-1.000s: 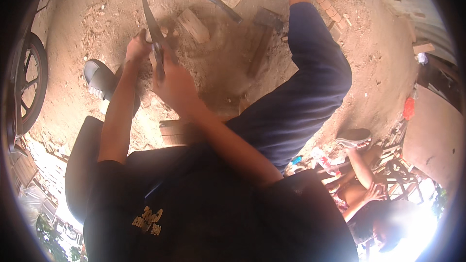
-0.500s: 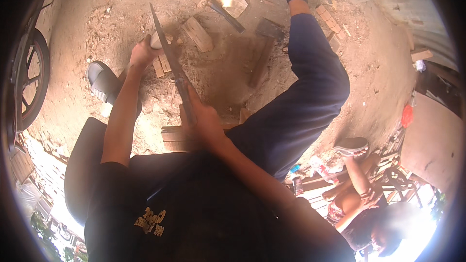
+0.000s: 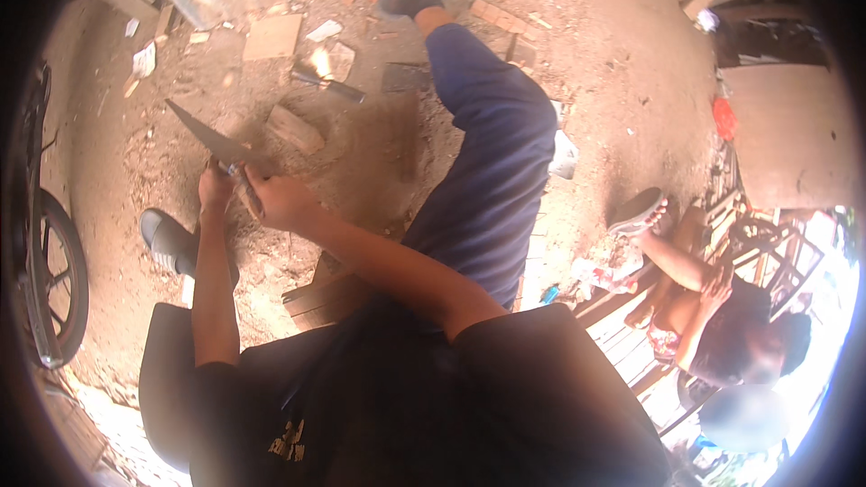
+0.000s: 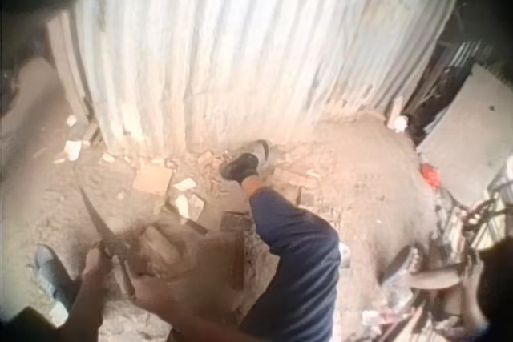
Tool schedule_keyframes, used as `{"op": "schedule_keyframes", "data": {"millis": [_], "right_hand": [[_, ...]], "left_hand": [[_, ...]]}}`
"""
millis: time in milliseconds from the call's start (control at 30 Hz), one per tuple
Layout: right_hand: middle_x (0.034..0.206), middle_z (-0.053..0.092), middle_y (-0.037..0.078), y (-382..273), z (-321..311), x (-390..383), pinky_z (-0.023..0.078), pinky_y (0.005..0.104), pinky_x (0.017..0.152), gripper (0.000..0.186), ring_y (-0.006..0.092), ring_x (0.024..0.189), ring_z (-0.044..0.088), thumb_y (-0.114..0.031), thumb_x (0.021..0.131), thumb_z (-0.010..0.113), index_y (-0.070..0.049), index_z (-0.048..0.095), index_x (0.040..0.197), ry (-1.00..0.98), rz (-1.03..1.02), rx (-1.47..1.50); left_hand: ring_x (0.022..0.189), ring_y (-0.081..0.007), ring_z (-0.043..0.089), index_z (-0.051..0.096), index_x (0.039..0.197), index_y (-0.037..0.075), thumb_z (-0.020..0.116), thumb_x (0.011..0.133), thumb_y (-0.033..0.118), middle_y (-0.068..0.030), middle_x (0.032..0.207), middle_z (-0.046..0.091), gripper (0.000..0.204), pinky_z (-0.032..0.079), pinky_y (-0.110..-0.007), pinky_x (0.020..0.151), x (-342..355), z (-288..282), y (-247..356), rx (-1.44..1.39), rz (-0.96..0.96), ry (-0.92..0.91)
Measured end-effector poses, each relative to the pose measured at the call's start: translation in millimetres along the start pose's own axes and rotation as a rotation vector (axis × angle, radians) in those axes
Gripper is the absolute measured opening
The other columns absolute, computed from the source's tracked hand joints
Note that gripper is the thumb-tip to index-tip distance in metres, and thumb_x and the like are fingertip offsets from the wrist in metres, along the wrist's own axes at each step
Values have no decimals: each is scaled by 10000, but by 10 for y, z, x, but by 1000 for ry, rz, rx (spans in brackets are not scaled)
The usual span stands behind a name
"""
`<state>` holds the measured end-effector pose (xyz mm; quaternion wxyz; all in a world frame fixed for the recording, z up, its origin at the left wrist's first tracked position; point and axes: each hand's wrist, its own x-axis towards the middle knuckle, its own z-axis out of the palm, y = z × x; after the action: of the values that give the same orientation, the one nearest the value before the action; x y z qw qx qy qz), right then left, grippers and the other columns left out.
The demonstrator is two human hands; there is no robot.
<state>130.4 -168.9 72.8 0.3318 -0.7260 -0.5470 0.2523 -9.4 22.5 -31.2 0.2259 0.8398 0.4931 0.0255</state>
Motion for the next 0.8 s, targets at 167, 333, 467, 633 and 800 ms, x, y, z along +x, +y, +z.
{"op": "schedule_keyframes", "data": {"millis": [167, 333, 467, 633, 800], "right_hand": [[663, 631, 213, 90, 46, -87, 530, 472, 589, 633, 367, 567, 640, -239, 892, 594, -21, 394, 1451, 8, 4, 68], [746, 681, 181, 27, -226, -148, 534, 372, 671, 581, 232, 689, 676, -346, 928, 645, -42, 496, 1400, 103, 102, 300], [750, 679, 106, 56, -542, -152, 492, 308, 697, 438, 155, 727, 623, -336, 939, 650, -38, 629, 1260, 172, 210, 409], [589, 495, -34, 132, -1451, -226, 329, 274, 467, 328, 73, 496, 434, -337, 930, 675, -37, 684, 1061, 34, 324, 411], [565, 367, -62, 193, -2395, -689, 271, 222, 403, 283, 37, 430, 336, -310, 973, 626, -41, 631, 1058, -65, 557, 755]], "left_hand": [[1137, -393, 545, 535, 1301, 142, 829, 649, 352, -148, 1199, 602, 745, 436, -496, 980, -174, 220, -65, 66, 67, 239], [1212, -360, 516, 429, 1376, 90, 784, 714, 518, -168, 1283, 566, 865, 377, -505, 1019, -285, 55, 162, 184, -81, 131], [1261, -350, 491, 390, 1391, 56, 777, 725, 515, -184, 1348, 518, 897, 371, -498, 1048, -293, -50, 148, 202, -94, 32], [1288, -343, 478, 382, 1383, 29, 768, 736, 521, -198, 1373, 501, 900, 377, -502, 1047, -311, -20, 114, 210, -131, 9], [1263, -354, 486, 404, 1344, 26, 763, 743, 523, -197, 1332, 520, 859, 380, -511, 1035, -347, -9, 245, 228, -139, 45]]}}
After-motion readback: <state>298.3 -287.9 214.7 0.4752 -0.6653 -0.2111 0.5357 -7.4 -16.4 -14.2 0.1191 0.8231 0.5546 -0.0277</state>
